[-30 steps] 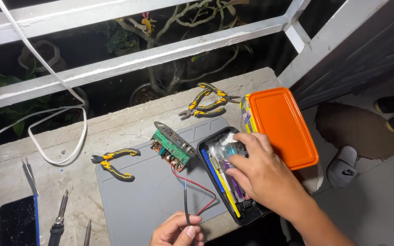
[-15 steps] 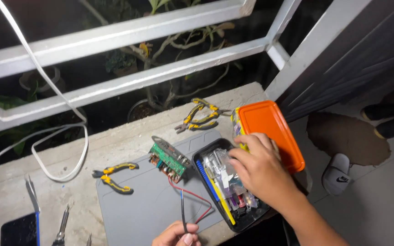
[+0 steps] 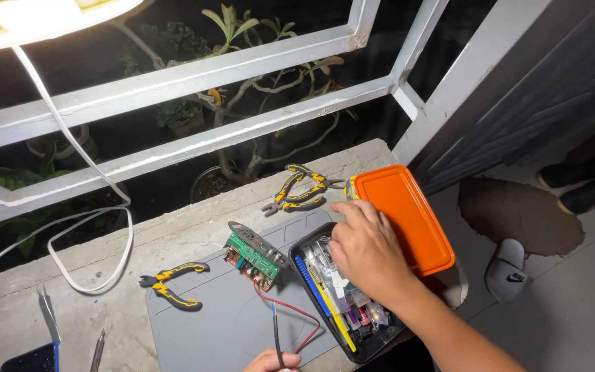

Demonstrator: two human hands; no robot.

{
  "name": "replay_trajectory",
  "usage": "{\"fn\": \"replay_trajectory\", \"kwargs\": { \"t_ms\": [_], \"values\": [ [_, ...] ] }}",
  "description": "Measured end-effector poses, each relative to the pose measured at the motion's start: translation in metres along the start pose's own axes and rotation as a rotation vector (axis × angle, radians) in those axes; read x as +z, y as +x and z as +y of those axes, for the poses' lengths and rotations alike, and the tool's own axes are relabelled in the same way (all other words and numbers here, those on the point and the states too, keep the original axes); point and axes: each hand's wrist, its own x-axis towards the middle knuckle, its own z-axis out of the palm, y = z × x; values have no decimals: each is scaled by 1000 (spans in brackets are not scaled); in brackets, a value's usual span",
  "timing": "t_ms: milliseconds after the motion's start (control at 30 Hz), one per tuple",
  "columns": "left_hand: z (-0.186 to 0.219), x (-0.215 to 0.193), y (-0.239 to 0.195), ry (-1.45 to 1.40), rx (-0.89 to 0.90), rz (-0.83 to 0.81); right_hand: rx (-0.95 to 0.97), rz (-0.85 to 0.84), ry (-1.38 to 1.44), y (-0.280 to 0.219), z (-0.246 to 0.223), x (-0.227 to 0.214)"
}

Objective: The person twists the ends of two wires together and then uses a soldering iron to apply solder to the connection. They then pick up a circuit board and insert the soldered wire into a component on the board.

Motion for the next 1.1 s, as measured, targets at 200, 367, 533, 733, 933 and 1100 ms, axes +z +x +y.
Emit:
{"fn": "replay_trajectory", "kwargs": {
  "t_ms": [200,367,533,733,933,1100],
  "values": [
    [-9,8,-2,15,150,47,-40,137,64,-6,-3,-21],
    [13,35,-17,-436,125,261,-120,303,211,-23,-30,-58],
    [31,22,-31,-969,122,77,150,260,651,-71,-88,-50],
    [82,18,-70,-951,124,199,570,1,1452,-118,-131,28],
    [122,16,-94,-741,40,364,714,-236,1582,-118,-164,34],
    [117,14,-105,-740,53,368,594,-340,1573,-125,-178,34]
  ]
}}
